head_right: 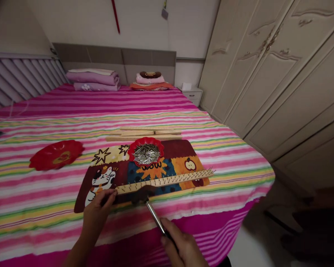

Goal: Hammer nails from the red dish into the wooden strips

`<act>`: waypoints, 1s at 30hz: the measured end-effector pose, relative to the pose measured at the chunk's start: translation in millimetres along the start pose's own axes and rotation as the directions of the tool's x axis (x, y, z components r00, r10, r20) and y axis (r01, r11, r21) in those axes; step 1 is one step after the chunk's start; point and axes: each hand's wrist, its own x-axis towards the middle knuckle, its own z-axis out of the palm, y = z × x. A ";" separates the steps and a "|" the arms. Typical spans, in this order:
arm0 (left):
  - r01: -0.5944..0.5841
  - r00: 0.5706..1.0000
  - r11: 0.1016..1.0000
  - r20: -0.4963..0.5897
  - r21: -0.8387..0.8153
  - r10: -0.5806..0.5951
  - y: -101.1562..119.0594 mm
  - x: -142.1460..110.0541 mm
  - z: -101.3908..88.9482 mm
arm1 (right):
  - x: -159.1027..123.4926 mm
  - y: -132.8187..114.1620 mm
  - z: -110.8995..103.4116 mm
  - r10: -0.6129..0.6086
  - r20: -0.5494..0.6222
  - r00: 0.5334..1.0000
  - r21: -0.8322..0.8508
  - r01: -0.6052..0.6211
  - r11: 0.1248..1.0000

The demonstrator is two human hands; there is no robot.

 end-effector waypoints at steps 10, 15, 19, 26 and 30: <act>-0.138 0.989 0.990 -0.060 0.006 0.138 -12.3 -3.9 8.1 | 62.5 -52.5 26.5 -0.200 0.172 0.965 -0.228 0.236 0.945; -0.168 0.985 0.985 -0.046 0.024 0.169 -14.0 -5.2 9.5 | 66.7 -52.0 32.4 -0.152 0.204 0.967 -0.336 0.215 0.917; -0.181 0.981 0.983 -0.073 -0.001 0.180 -13.6 -4.7 10.4 | 66.7 -49.2 35.2 -0.216 0.180 0.960 -0.349 0.268 0.898; -0.128 0.991 0.992 -0.047 0.002 0.128 -13.5 -2.7 8.2 | 59.8 -59.5 27.2 -0.198 0.188 0.962 -0.233 0.239 0.943; -0.045 0.999 0.998 -0.008 -0.035 0.045 -13.1 -1.4 7.1 | 32.1 -43.8 7.9 -0.077 0.093 0.993 -0.054 0.082 0.995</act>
